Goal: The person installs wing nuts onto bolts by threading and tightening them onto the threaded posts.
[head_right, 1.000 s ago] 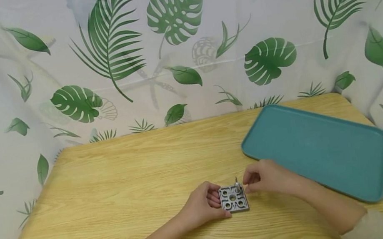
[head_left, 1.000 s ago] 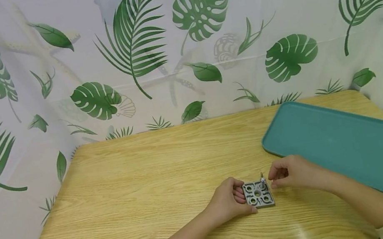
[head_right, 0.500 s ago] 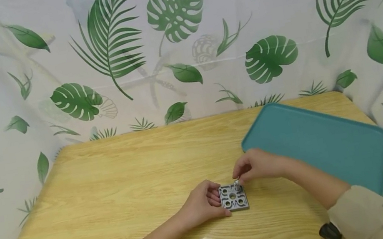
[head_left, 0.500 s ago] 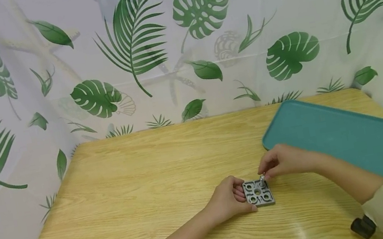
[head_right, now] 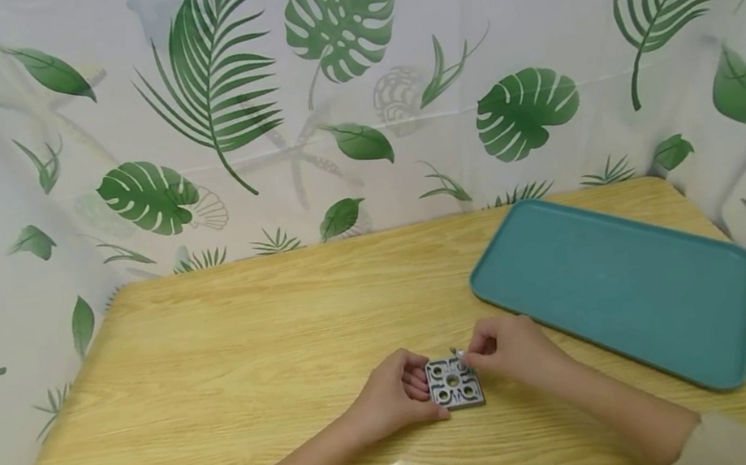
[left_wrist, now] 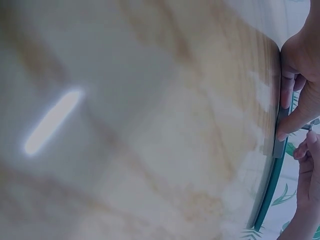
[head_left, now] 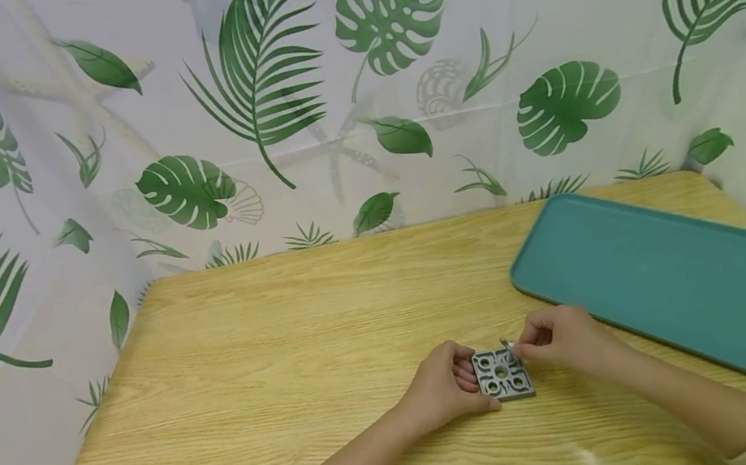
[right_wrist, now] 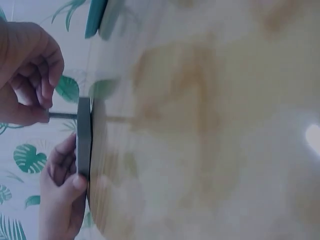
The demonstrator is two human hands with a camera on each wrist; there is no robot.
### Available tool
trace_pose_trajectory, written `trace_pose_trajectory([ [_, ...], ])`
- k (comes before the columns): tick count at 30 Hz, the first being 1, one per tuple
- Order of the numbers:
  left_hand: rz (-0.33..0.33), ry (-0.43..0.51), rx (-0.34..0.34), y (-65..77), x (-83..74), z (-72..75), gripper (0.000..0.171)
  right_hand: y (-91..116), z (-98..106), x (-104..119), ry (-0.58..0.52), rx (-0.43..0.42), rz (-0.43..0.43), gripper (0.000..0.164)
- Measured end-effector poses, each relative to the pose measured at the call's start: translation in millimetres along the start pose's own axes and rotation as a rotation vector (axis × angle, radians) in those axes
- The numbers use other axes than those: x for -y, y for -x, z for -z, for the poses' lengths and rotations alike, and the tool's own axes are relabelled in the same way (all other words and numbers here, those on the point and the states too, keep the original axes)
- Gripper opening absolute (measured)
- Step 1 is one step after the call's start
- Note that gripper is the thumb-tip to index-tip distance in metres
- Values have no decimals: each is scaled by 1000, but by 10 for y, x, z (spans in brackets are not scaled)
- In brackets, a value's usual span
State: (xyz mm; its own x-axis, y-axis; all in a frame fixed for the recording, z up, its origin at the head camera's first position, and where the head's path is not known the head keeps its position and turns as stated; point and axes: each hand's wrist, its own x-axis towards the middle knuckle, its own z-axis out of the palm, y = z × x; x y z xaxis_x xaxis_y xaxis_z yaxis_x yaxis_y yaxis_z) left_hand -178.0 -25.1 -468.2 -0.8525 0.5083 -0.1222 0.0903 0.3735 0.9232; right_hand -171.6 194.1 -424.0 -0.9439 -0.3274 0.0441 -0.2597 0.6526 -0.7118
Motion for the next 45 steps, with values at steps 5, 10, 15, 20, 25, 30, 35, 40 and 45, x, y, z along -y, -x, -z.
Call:
trace_pose_trajectory([
  [5, 5, 11, -1, 2, -5, -1, 62, 57, -79, 87, 47, -85, -62, 12],
  [10, 10, 16, 0, 0, -9, -2, 61, 82, -97, 145, 69, -107, -98, 15],
  [15, 8, 22, 3, 4, -10, -4, 61, 89, -54, 139, 22, -22, -127, 16],
  [20, 1, 32, 5, -9, -4, -19, 63, 3, 94, -63, -46, 227, -21, 14],
  [25, 6, 36, 7, -11, 15, -16, 61, -203, 259, -300, -223, 448, 110, 24],
  [30, -4, 37, 8, -15, 27, -6, 59, -407, 323, -359, -287, 501, 226, 35],
  [35, -4, 30, 10, -14, 23, -6, 58, -477, 327, -312, -243, 515, 275, 32],
  [40, 0, 24, 7, -29, 38, -9, 59, -458, 288, -281, -228, 465, 242, 24],
  [45, -2, 31, 3, -35, 48, -8, 58, -406, 237, -288, -240, 407, 198, 18],
])
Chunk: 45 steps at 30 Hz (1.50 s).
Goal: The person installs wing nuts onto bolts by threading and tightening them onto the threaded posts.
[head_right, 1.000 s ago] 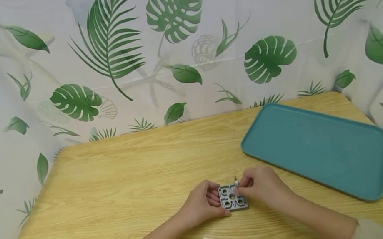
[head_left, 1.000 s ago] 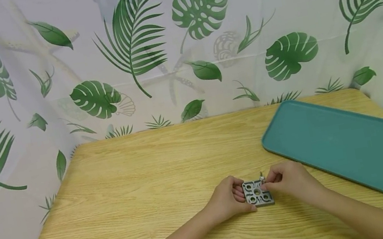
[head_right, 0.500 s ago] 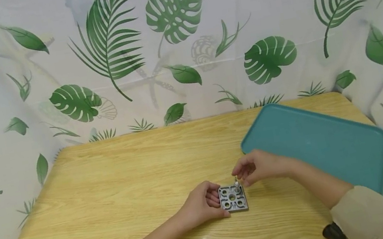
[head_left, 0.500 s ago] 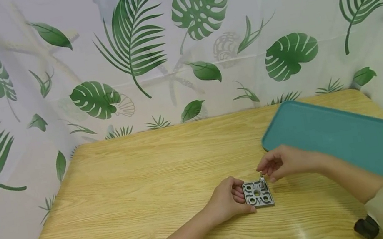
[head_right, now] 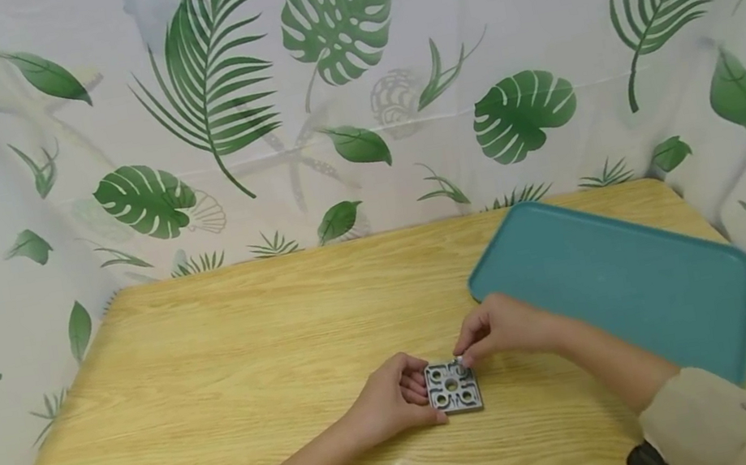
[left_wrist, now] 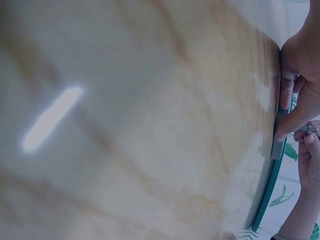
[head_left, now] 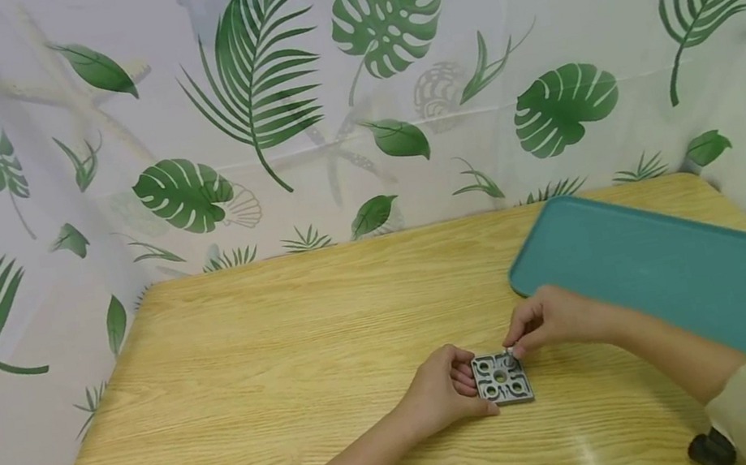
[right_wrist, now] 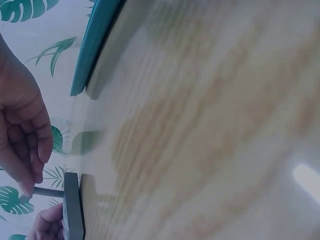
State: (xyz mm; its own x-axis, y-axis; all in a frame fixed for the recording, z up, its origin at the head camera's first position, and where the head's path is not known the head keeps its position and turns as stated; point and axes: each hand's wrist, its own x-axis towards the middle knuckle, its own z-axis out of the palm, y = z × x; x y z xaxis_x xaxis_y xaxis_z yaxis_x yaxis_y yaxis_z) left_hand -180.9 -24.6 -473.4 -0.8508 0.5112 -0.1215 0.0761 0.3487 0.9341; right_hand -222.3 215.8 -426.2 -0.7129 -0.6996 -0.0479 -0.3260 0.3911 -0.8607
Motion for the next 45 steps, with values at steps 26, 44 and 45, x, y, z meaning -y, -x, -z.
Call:
trace_pose_trajectory([
  [26, -23, -18, -6, 3, -21, -11, 60, 245, -461, 142, 127, -445, -200, 15],
  [44, -10, -23, -14, 9, -17, -15, 60, 207, -102, 52, 126, -81, 96, 42],
  [45, -11, -24, -13, 7, -15, -15, 60, 190, -85, 54, 125, -58, 108, 41],
])
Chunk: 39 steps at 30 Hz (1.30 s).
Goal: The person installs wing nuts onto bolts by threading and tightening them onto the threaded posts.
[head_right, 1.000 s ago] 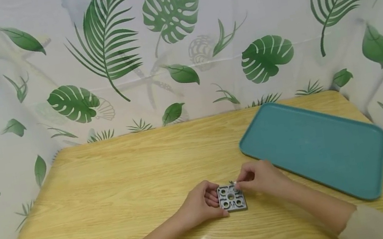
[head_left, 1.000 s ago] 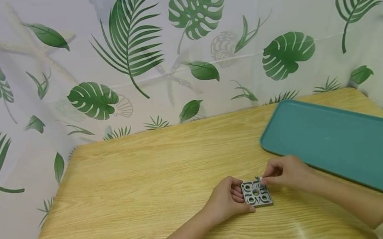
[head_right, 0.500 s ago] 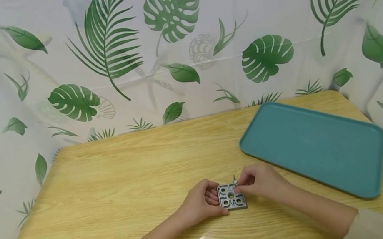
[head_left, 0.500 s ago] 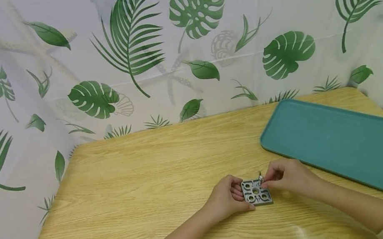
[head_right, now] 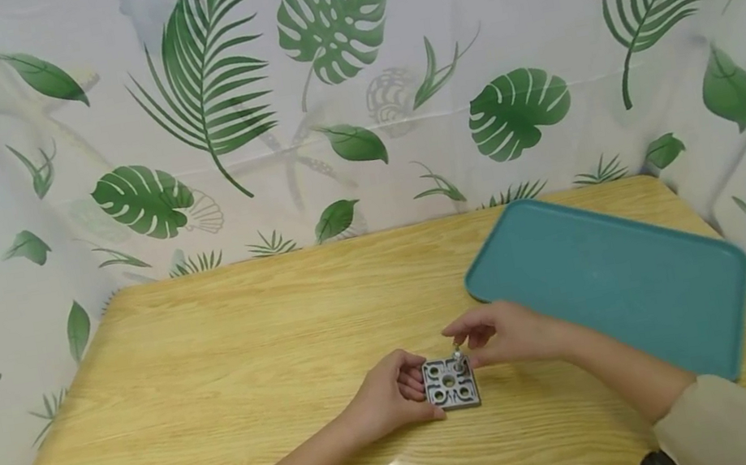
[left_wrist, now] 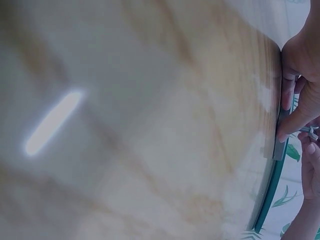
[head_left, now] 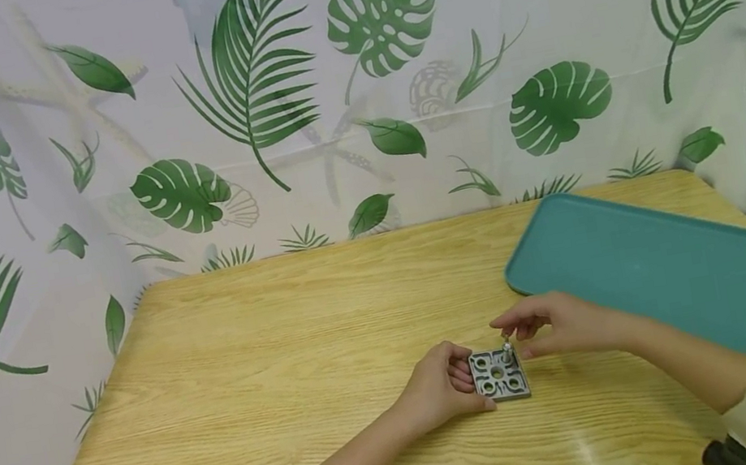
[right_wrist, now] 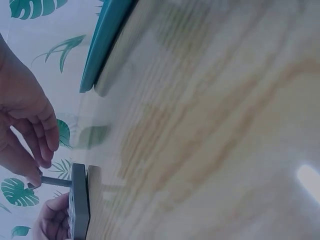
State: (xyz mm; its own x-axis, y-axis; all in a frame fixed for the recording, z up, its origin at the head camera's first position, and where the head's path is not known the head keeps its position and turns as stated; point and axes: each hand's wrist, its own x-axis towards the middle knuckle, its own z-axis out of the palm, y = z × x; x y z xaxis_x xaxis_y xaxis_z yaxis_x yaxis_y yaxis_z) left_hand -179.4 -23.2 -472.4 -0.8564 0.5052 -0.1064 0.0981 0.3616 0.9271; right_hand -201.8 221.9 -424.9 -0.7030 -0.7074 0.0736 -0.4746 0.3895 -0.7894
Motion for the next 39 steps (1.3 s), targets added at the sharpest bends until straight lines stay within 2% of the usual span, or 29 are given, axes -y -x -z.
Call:
trace_pose_trajectory([
  [3, -3, 3, 6, 0, 4, 5, 60, -47, 26, 13, 1, 43, 9, 34],
  [6, -5, 2, 14, 8, -7, 11, 60, -82, 19, 22, 36, 35, 1, 25],
  [9, -8, 2, 16, 12, -17, 15, 60, -98, -5, 37, 63, 7, -52, 19],
  [13, -13, 10, 15, 10, -16, 13, 59, -84, -59, 62, 94, -55, -135, 14],
  [18, -15, 10, 17, 12, -15, 14, 59, -31, -153, 109, 163, -177, -201, 7],
  [23, -10, -1, 20, 15, -17, 16, 59, 25, -253, 174, 160, -277, -264, 10],
  [27, -6, -1, 17, 15, -16, 20, 60, 44, -315, 231, 154, -315, -320, 11],
  [30, -7, 0, 16, 15, -11, 22, 60, 55, -344, 271, 165, -323, -347, 11],
  [34, -10, 7, 17, 16, -9, 22, 60, 68, -351, 282, 163, -312, -334, 11],
  [36, -11, 12, 17, 16, -8, 21, 59, 73, -325, 255, 146, -282, -310, 11],
  [39, -13, 16, 14, 13, -9, 22, 60, 70, -231, 153, 69, -183, -268, 12],
])
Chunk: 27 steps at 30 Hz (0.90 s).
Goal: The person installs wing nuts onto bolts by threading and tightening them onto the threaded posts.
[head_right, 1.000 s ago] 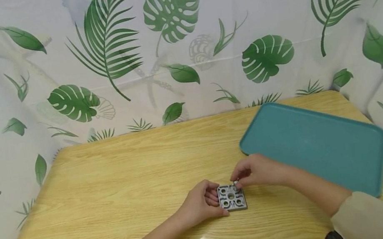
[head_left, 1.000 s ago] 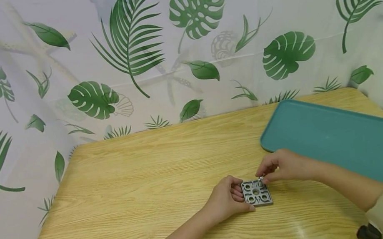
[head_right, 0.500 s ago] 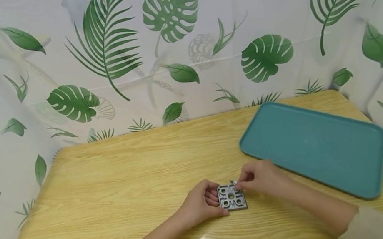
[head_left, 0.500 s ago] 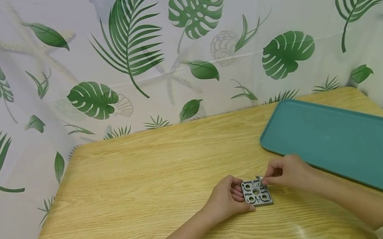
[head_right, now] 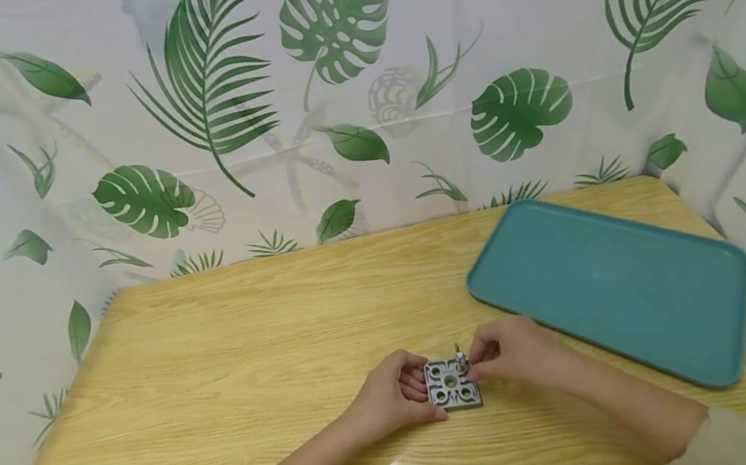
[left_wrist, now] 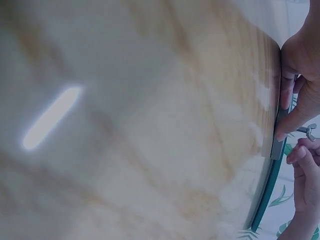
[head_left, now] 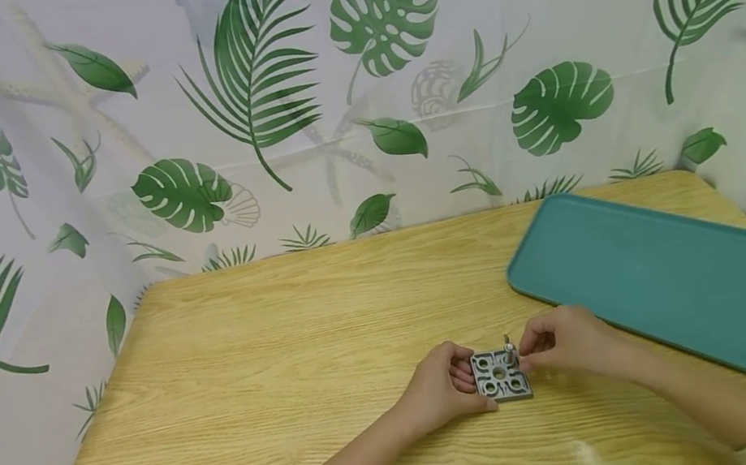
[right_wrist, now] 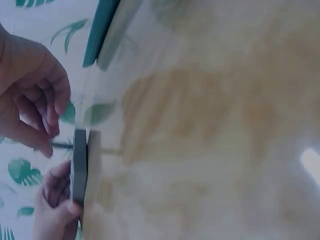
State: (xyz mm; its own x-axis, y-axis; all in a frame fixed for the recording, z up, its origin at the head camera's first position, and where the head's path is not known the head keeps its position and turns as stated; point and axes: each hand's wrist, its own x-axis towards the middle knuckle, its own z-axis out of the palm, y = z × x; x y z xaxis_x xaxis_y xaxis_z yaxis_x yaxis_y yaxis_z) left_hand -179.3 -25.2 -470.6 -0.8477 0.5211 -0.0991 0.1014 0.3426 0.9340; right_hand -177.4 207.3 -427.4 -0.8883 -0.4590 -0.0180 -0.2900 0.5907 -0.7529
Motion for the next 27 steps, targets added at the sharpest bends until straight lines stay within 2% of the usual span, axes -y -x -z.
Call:
trace_pose_trajectory([
  [2, 1, -3, -4, 0, 3, 1, 60, -58, 68, -101, -97, 106, 16, 15],
  [6, 7, -14, -11, 3, -5, 10, 61, -203, 171, -304, -302, 291, 18, 33],
  [11, 8, -23, -3, 13, -14, 9, 61, -348, 206, -410, -399, 397, 46, 44],
  [15, 0, -27, 0, 6, -18, -5, 60, -402, 201, -403, -386, 406, 58, 41],
  [19, -3, -20, 0, -1, -19, -10, 61, -399, 189, -384, -359, 378, 60, 33],
  [27, -3, -16, 10, 1, 7, -3, 63, -306, 159, -370, -316, 244, 135, 20],
])
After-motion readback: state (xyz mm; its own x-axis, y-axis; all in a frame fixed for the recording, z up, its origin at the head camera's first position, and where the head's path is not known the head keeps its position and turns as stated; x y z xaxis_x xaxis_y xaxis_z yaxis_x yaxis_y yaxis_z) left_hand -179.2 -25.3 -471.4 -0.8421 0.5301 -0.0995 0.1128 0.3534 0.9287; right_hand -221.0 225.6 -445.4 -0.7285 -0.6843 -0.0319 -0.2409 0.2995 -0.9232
